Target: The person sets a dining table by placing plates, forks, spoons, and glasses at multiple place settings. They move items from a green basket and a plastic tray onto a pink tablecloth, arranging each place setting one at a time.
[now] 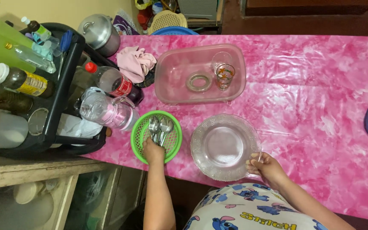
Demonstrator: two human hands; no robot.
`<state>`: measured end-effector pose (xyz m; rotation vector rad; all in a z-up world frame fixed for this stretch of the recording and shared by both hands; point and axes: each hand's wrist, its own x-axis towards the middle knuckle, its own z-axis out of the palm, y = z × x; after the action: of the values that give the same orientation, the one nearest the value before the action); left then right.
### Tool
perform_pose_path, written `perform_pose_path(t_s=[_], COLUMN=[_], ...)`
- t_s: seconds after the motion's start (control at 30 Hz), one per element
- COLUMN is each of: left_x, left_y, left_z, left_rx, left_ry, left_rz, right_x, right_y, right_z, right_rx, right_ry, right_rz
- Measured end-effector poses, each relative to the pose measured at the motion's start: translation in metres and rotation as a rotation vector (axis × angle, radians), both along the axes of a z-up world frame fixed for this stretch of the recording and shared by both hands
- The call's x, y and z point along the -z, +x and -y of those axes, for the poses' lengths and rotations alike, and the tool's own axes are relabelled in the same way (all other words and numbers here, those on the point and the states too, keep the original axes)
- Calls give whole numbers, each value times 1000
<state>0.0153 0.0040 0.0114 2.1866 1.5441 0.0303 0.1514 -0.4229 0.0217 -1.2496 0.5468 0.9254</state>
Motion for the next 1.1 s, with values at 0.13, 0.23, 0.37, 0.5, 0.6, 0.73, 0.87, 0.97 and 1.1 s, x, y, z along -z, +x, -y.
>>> perform_pose_path(t_s=[0.13, 0.23, 0.37, 0.5, 0.6, 0.73, 0.87, 0.97, 1.1], left_x=[20, 20, 26, 21, 2, -14, -5, -7, 1], left_y=[-6, -5, -7, -8, -2, 4, 19, 42, 78], left_z=[-8, -10, -16, -15, -12, 7, 40, 81, 145], left_rx=[126, 159, 186, 198, 98, 191, 451, 562, 711], left_ry=[148, 164, 162, 142, 38, 159, 698, 733, 686], left_rz=[-33, -92, -122, -173, -213, -202, 519, 726, 904], right_x=[-12, -32, -42, 23, 26, -8, -41, -71, -52], right_y=[5, 13, 15, 23, 31, 30, 35, 43, 61], right_z=[1, -2, -10, 2, -2, -1, 13, 41, 97], right_rx=[-166, -390, -916, -998, -1077, -1004, -999, -924, -642], right_ry=[-128, -315, -767, -834, -799, -797, -697, -613, -502], right_rz=[213, 276, 619, 773, 721, 620, 553, 536, 643])
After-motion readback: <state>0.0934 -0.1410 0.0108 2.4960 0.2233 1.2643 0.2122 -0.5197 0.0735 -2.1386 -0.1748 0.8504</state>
